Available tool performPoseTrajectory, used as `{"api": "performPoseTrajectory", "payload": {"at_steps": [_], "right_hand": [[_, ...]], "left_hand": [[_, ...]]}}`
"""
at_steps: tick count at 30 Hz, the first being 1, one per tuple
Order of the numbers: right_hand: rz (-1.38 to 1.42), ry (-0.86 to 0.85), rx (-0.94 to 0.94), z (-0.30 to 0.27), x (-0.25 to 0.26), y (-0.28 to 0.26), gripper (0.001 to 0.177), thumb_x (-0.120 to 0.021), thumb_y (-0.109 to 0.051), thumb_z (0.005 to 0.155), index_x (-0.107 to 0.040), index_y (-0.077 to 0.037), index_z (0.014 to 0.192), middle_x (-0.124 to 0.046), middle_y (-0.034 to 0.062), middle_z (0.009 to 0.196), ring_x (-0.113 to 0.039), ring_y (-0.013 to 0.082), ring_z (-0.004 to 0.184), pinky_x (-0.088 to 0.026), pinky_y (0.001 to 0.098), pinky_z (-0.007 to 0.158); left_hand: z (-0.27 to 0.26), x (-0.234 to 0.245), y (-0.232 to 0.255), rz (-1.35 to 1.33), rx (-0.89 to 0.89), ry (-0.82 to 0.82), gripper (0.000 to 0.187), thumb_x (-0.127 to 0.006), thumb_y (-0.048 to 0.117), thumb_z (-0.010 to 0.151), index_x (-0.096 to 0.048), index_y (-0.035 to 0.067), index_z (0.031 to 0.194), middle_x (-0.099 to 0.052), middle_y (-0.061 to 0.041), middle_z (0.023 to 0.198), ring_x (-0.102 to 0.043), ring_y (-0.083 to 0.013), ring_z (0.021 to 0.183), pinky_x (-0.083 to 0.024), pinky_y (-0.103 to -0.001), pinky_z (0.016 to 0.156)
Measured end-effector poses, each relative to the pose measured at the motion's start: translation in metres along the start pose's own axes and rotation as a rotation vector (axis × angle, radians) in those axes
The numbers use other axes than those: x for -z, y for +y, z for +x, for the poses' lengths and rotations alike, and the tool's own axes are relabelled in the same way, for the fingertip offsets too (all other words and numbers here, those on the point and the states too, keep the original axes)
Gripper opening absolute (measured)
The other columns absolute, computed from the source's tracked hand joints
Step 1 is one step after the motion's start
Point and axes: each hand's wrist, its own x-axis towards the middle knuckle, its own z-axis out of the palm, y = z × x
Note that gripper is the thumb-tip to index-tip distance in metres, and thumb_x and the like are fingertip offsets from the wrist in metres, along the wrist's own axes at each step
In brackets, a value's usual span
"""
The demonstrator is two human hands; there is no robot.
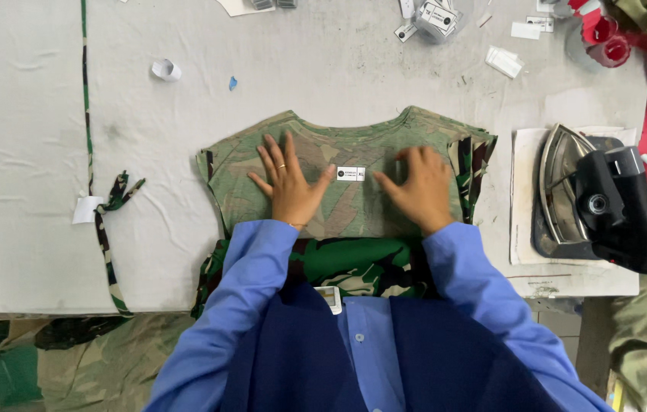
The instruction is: The person irons a camouflage-patterned t-shirt on a white table. They repeatedly pick up small white labels, place them on the shirt's collar area, and press them with a steam iron. The person also folds the shirt and adjusts its position on the table throughout the process.
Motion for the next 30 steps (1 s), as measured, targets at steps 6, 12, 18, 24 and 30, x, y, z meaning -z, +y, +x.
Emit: {"api": "performPoseTrajectory", "payload": {"at_steps": [6,12,18,24,30], "right_hand": [[-0.788,0.472,-0.120,-0.036,0.177,0.153,0.056,-0.088,-0.034,0.099,-0.064,0.001,0.135,-0.059,0.0306,0.120,-0.059,0.0487,0.098,-0.042,0.0552,0.070],[-0.380,-0.032,-0.401,-0.033,0.198,0.220,0.049,-0.054,-0.047,0.117,-0.052,0.002,0.116,-0.065,0.0367,0.098,-0.057,0.0602,0.090,-0.040,0.0583,0.072],[-0.513,-0.290,-0.268,0.019,0.167,0.041,0.056,-0.057,-0.060,0.093,-0.056,-0.016,0.126,-0.070,0.0285,0.085,-0.066,0.0493,0.080,-0.049,0.0524,0.063],[-0.414,-0.527,0.502,0.059,0.038,-0.102,0.064,-0.052,-0.075,0.081,-0.054,-0.017,0.107,-0.069,0.0136,0.074,-0.066,0.0383,0.058,-0.049,0.0510,0.044],[-0.383,-0.402,0.677,0.062,0.017,-0.115,0.061,-0.053,-0.075,0.081,-0.055,-0.018,0.103,-0.067,0.0097,0.065,-0.065,0.0351,0.054,-0.044,0.0485,0.038]], "left_hand": [[0.017,0.040,-0.072,-0.066,0.159,0.091,0.070,-0.046,0.059,0.092,-0.029,0.030,0.153,-0.009,-0.001,0.163,-0.019,-0.0358,0.147,-0.015,-0.059,0.112],[0.048,0.033,-0.122,-0.005,-0.181,0.579,0.033,-0.076,0.039,0.087,-0.069,0.017,0.111,-0.056,-0.008,0.108,-0.049,-0.0307,0.100,-0.043,-0.044,0.090],[0.057,0.040,-0.115,-0.071,-0.182,0.631,0.013,-0.077,0.031,0.088,-0.075,0.020,0.093,-0.062,-0.001,0.095,-0.054,-0.0247,0.084,-0.047,-0.038,0.076],[0.064,0.039,-0.127,-0.100,-0.197,0.618,0.010,-0.076,0.028,0.088,-0.075,0.018,0.087,-0.066,0.000,0.093,-0.058,-0.0265,0.083,-0.047,-0.040,0.075],[0.063,0.038,-0.131,-0.119,-0.113,0.551,0.012,-0.076,0.031,0.089,-0.075,0.020,0.087,-0.063,0.002,0.093,-0.057,-0.0248,0.091,-0.050,-0.043,0.073]]}}
